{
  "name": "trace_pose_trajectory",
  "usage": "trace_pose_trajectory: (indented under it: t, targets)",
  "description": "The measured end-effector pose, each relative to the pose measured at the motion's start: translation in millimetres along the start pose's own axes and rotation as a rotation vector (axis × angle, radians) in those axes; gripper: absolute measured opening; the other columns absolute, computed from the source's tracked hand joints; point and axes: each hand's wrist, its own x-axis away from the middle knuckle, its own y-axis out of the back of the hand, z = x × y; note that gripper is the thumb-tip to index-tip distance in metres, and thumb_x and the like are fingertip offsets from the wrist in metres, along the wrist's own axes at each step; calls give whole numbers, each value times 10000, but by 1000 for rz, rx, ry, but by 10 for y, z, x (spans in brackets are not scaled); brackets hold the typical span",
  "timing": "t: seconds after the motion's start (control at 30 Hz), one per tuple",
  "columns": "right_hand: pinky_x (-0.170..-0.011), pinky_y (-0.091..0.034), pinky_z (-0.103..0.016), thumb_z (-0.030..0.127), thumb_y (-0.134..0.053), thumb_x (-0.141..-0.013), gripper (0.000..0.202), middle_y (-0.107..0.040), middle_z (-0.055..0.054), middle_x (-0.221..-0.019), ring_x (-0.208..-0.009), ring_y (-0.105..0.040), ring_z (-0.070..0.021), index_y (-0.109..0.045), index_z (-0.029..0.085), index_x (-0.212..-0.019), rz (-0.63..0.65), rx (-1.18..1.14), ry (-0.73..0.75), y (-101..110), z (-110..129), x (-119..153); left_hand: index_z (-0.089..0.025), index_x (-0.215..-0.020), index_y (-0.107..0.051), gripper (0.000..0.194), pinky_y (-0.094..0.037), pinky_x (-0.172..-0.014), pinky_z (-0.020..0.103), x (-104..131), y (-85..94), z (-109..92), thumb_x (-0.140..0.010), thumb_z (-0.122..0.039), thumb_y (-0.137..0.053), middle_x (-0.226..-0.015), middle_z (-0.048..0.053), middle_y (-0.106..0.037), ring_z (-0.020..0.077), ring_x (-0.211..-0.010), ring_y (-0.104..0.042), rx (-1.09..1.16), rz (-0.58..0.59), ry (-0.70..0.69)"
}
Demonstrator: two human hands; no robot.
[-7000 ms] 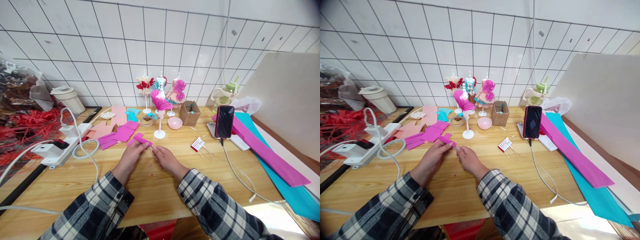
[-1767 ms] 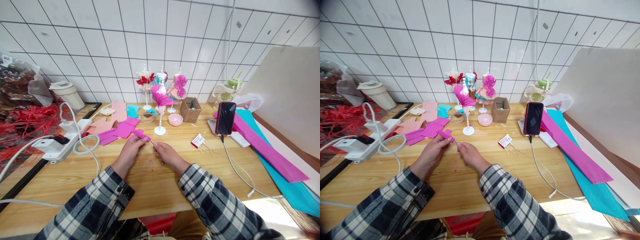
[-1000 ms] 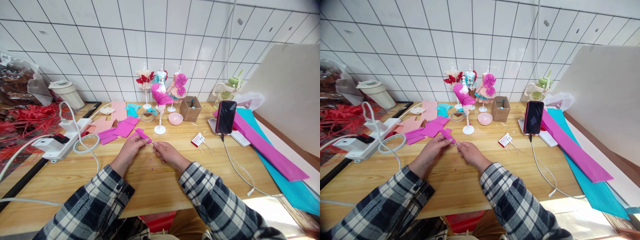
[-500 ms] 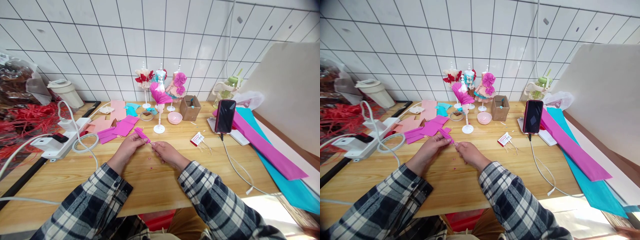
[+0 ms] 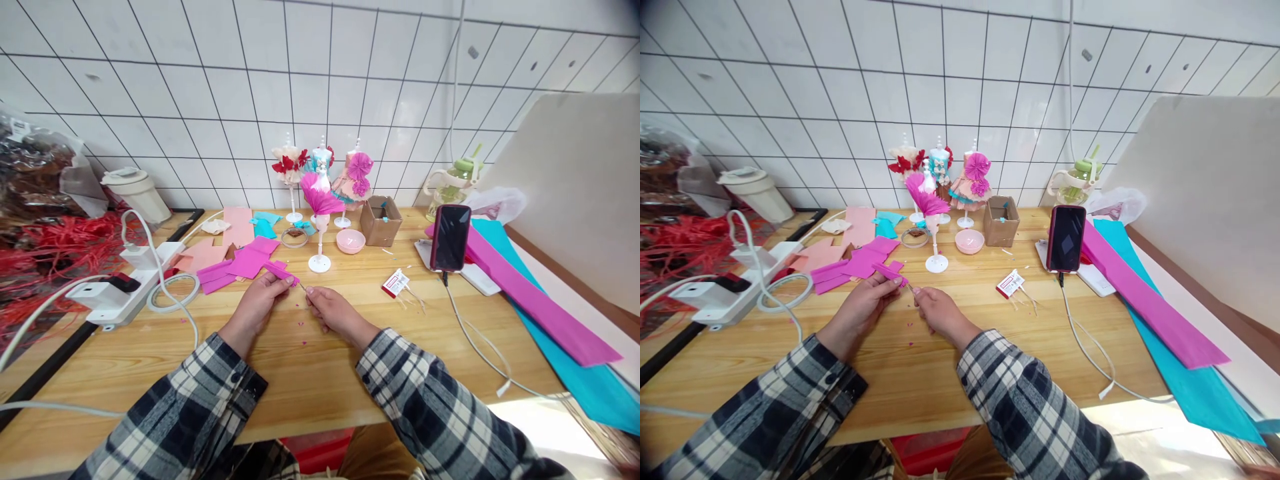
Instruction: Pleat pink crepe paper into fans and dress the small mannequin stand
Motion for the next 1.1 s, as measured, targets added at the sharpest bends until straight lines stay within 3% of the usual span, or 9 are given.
trace_pose_trajectory:
  t: [0.17,0.9,1.1]
  targets:
    - [-355,-294,-167,469,-384,-961,328,-308,91,-514,-396,-288,-73,-449,205,-778,-25,-18,29,-29,-40,-33,-168,-760,-682,231,-423,-690,262,5,-34,35,-603,-284,-804,-733,-4,-685,141,-679,-584,-16,1,-27]
    - [-378,-289,-176,403,-345,-978,316,-321,74,-523,-425,-299,-88,-442,206,-752,-47,-37,19,-55,-13,-4,-176,-774,-671,247,-458,-756,308,23,-56,44,-614,-318,-794,-771,20,-702,190,-744,-612,-53,36,-42]
    - [-381,-283,-174,447,-378,-961,327,-328,76,-520,-428,-299,-84,-443,203,-753,-47,-45,23,-61,-29,-18,-183,-783,-669,230,-446,-739,294,13,-40,76,-631,-306,-789,-759,1,-704,172,-716,-611,-28,54,-50]
